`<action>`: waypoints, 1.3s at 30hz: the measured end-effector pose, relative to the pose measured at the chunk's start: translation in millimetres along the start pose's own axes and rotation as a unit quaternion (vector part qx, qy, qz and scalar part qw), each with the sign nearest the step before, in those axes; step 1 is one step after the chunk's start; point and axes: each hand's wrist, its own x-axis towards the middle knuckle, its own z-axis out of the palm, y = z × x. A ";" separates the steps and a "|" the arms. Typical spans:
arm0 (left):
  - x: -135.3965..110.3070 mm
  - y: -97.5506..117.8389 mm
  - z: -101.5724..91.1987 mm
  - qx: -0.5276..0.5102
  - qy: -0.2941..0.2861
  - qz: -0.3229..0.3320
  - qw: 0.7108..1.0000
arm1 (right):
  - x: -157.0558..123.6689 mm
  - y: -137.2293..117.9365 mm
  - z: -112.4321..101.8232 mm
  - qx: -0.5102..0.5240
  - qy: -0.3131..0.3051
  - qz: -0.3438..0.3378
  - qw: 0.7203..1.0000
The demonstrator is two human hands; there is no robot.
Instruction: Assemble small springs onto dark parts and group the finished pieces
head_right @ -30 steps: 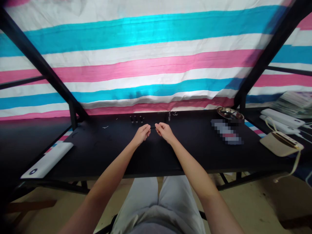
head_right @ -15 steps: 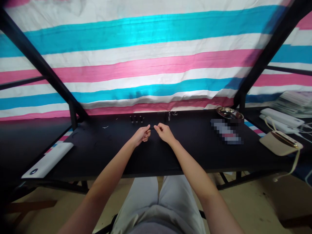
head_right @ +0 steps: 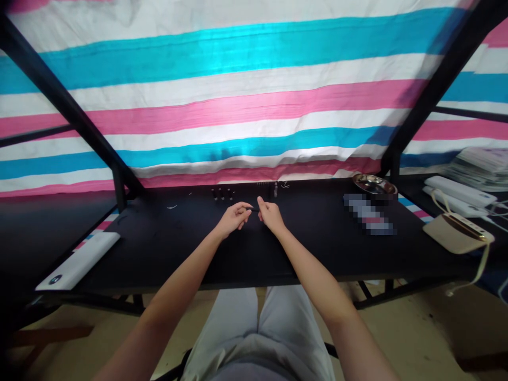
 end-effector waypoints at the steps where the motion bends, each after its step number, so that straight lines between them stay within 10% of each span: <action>1: -0.3 -0.3 0.6 0.010 -0.001 0.003 1.000 | 0.2 0.3 0.2 -0.007 0.009 0.003 1.000; 13: -2.8 -7.5 -4.7 0.202 0.019 0.118 0.972 | -6.1 -6.3 1.2 -0.060 0.083 -0.082 0.991; 28: -2.4 0.0 0.3 -0.018 -0.048 0.042 0.998 | -9.5 -11.9 -5.4 -0.165 0.109 -0.247 0.949; 39: -2.4 0.2 6.6 -0.094 0.054 0.042 0.993 | -6.8 -6.8 -6.7 -0.167 0.085 -0.197 0.962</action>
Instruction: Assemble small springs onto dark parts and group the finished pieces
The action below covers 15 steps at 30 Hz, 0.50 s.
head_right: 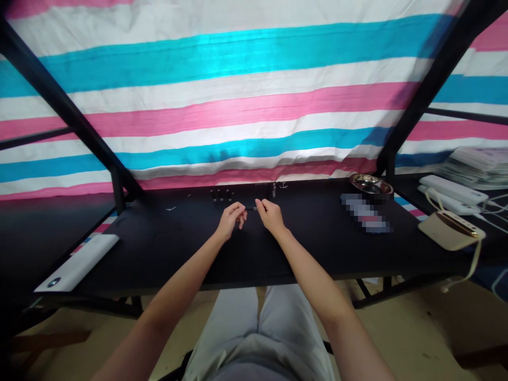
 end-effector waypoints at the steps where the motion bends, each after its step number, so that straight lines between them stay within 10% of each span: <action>1: 0.6 -0.7 -0.4 0.000 0.010 0.006 1.000 | 0.5 0.7 -0.1 0.005 -0.006 0.013 1.000; 15: 6.9 -7.4 -5.2 0.031 0.127 0.024 0.991 | 0.7 14.9 13.4 0.155 -0.143 0.096 0.973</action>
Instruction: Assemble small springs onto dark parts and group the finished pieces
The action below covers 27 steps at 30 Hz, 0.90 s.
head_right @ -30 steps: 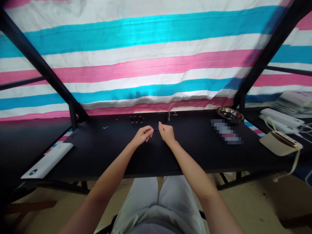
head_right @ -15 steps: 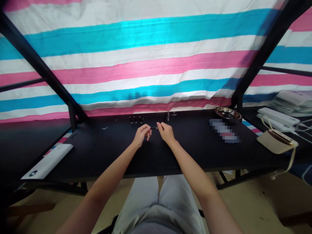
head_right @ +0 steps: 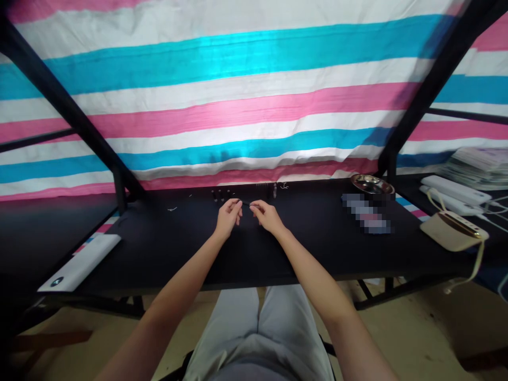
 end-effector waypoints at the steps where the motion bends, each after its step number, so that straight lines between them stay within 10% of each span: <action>1: 0.0 0.0 -0.2 0.002 0.001 0.003 1.000 | 0.0 0.2 -0.1 -0.012 0.006 -0.014 1.000; 7: -1.5 1.8 0.3 0.008 0.014 0.020 1.000 | -0.9 -1.6 -1.5 -0.111 0.026 -0.122 0.986; 16: 1.6 0.9 -1.5 0.017 0.055 0.019 0.998 | 0.5 1.8 -3.6 -0.163 0.058 -0.100 0.980; 27: -5.6 -4.7 -0.4 0.157 -0.071 0.092 0.981 | -1.2 -5.2 -0.3 -0.093 0.020 -0.127 0.987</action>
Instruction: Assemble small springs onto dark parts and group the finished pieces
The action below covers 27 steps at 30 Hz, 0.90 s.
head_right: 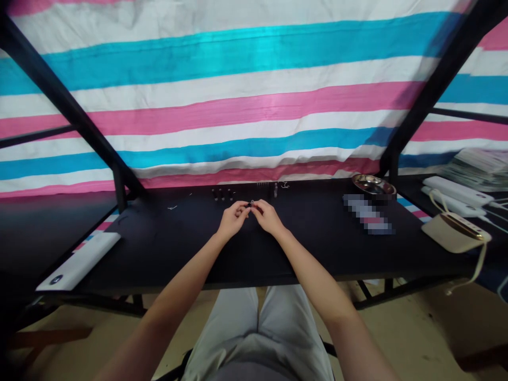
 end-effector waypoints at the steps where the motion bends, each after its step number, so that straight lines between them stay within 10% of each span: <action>1: -0.7 0.2 -0.5 0.008 -0.009 0.012 1.000 | -0.2 -0.4 0.2 -0.001 -0.005 -0.005 1.000; 20: -5.8 3.4 -5.3 0.068 -0.042 0.021 0.997 | -3.9 -1.3 1.2 -0.072 -0.060 -0.007 0.996; 27: -3.6 0.6 -6.2 0.091 -0.023 0.019 0.995 | 6.5 18.5 -15.8 -0.135 0.029 0.080 0.987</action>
